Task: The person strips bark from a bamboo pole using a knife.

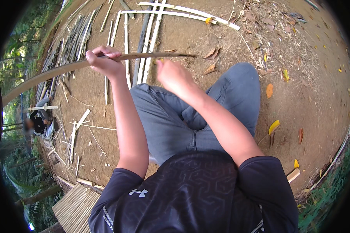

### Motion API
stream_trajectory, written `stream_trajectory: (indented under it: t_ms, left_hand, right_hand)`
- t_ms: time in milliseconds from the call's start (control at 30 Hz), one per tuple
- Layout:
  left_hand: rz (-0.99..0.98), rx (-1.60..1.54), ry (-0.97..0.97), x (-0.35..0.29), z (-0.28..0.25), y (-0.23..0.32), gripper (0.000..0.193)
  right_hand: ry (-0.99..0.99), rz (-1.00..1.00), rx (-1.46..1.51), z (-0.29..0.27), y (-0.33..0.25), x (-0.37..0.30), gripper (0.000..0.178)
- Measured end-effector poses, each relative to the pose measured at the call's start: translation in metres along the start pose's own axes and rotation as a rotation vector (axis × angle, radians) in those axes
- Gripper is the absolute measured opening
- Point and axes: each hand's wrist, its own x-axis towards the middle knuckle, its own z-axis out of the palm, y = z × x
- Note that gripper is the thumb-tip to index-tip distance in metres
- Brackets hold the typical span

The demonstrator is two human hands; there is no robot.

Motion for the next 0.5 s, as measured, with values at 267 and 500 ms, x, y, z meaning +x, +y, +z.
stream_trajectory:
  t_ms: [267,500]
  left_hand:
    - [0.002,-0.045,-0.117,0.001,-0.012,-0.005,0.045]
    - [0.036,-0.027,-0.140,0.002,-0.008,-0.004,0.043]
  right_hand:
    - [0.025,-0.013,-0.046,0.009,0.017,0.006,0.052]
    - [-0.081,0.192,-0.041,0.007,0.055,0.020,0.052]
